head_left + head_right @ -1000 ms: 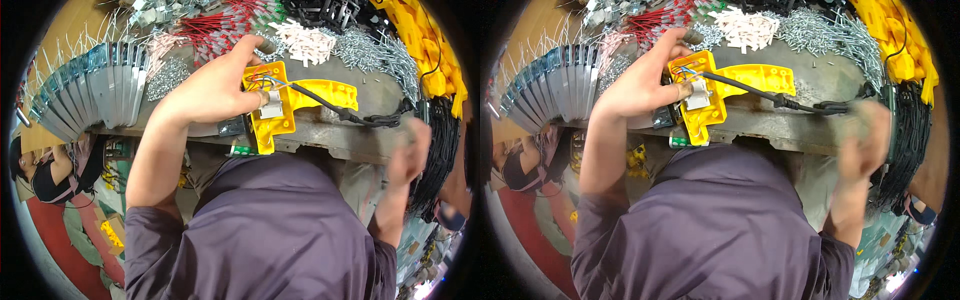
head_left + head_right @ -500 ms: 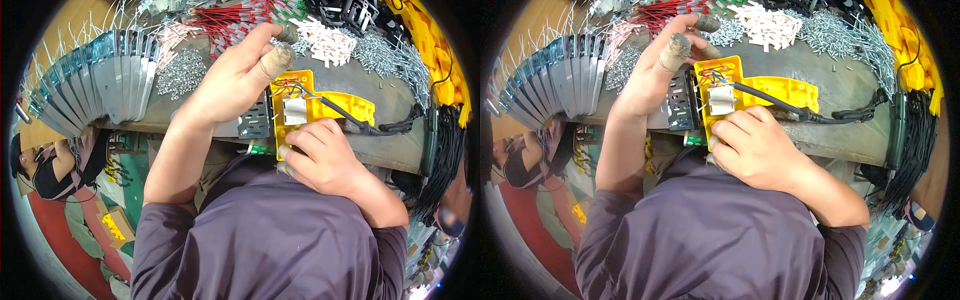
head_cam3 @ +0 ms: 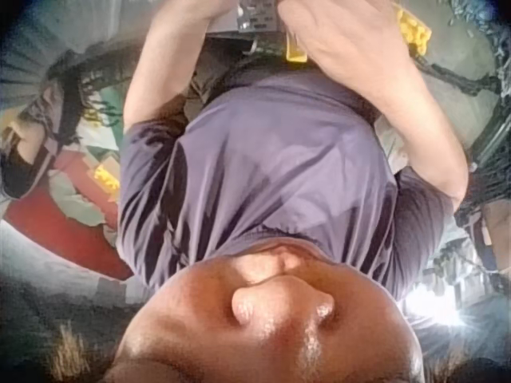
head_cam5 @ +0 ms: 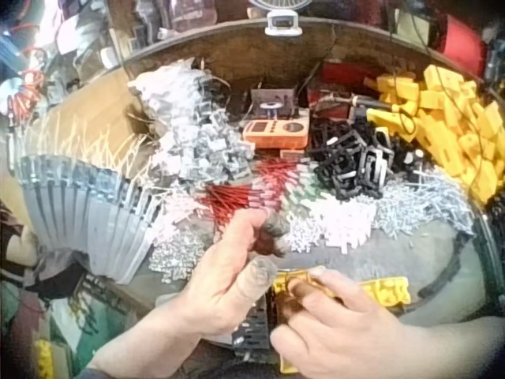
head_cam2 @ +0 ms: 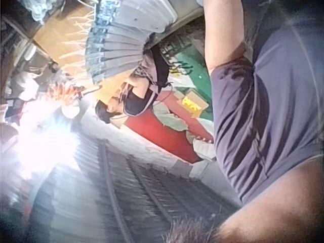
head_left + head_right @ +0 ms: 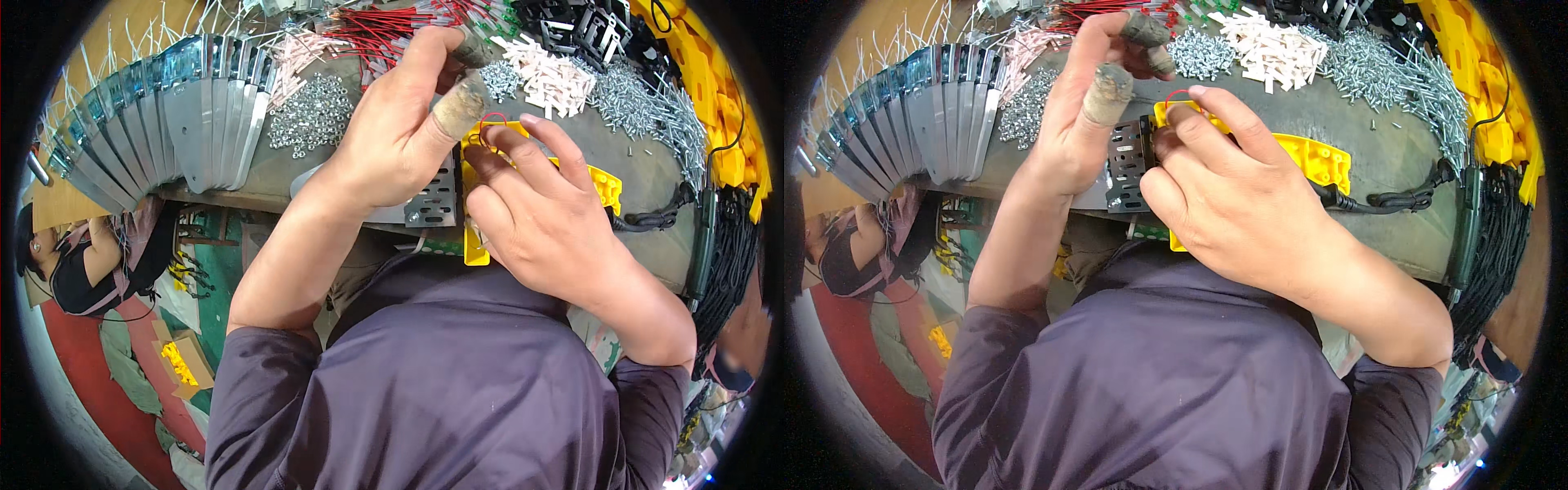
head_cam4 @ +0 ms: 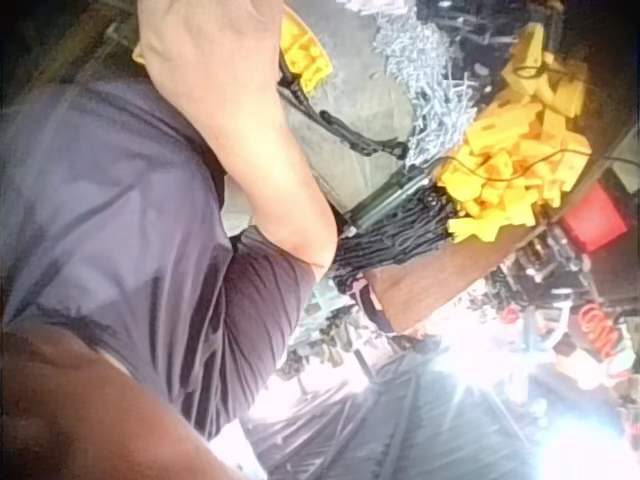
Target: Assembling internal components, wiring, and soldering into a yellow plastic housing for a handheld electronic device.
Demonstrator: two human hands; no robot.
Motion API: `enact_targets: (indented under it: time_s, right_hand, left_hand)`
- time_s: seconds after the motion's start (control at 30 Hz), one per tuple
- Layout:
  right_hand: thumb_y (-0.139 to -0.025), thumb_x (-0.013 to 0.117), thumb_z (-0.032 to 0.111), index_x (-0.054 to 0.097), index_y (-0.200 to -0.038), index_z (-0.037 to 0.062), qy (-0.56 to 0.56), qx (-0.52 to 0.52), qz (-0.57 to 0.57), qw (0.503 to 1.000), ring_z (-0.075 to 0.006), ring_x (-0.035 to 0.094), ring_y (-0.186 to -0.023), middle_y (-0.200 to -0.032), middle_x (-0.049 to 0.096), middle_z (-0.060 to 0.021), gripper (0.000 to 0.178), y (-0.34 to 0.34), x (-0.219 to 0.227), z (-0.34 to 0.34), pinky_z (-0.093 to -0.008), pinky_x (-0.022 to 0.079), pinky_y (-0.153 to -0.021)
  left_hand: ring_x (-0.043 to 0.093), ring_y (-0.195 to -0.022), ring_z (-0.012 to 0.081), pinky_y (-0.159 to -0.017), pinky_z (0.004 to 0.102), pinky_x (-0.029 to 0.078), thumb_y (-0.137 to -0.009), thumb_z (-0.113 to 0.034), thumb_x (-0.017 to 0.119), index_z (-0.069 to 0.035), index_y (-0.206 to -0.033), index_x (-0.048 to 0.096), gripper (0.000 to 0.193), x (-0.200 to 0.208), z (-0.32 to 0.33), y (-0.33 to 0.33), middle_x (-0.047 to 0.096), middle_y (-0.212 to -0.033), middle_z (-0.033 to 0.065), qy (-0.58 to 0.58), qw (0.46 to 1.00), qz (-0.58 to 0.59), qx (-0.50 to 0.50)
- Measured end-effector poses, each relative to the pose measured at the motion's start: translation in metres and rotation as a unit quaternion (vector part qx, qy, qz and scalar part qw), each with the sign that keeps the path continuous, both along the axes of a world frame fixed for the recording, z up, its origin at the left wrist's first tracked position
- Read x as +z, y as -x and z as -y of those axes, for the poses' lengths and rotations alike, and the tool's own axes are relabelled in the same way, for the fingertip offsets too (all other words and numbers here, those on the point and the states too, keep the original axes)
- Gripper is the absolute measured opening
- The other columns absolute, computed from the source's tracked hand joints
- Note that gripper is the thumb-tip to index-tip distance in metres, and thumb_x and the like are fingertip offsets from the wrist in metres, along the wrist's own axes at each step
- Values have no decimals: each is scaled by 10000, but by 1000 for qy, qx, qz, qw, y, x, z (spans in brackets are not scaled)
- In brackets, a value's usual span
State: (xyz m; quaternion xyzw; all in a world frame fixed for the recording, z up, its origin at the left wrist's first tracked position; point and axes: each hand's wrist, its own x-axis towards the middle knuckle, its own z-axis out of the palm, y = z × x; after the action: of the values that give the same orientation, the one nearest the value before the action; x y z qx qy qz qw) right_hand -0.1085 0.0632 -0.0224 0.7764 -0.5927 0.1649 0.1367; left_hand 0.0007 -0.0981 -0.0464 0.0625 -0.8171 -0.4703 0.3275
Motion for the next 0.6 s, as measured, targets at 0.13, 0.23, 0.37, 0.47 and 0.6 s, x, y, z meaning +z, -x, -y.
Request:
enact_targets:
  time_s: [0.13,0.23,0.37,0.47,0.6]
  right_hand:
    - [-744,571,176,572,-810,86,-38,36,-17,998,-225,553,-1101,-1003,634,-52,112,4,1,-1,-484,333,-1085]
    - [-733,597,171,583,-838,91,-60,79,17,995,-232,553,-1099,-999,621,-58,132,10,6,-6,-490,333,-1079]
    - [-681,721,234,597,-942,53,8,-32,137,990,-257,561,-991,-986,603,-107,341,36,16,-39,-477,394,-1010]
    - [-644,802,285,610,-993,56,135,-176,309,925,-301,560,-973,-1030,597,-136,460,69,-2,-85,-427,405,-968]
    - [-758,748,230,609,-982,25,-116,-244,397,877,-305,570,-942,-995,611,-132,334,95,-9,-131,-370,435,-897]
  left_hand:
    - [643,-898,338,-770,383,500,-965,-344,538,-7,-1212,440,429,-5,-1,6,633,-963,173,12,998,-51,-30]
    - [596,-942,200,-861,330,470,-987,-452,458,43,-1257,428,564,-2,0,0,609,-1016,131,55,997,12,-53]
    - [609,-933,230,-855,339,479,-982,-378,498,48,-1238,441,501,-2,0,-8,607,-1056,146,68,992,77,-68]
    - [598,-888,351,-793,412,475,-775,-204,727,-27,-1147,523,459,-3,-3,5,613,-1021,146,180,982,-38,-44]
    - [605,-908,344,-785,431,480,-565,-202,840,-54,-1058,553,589,-5,-12,17,614,-1066,142,252,960,-121,-27]
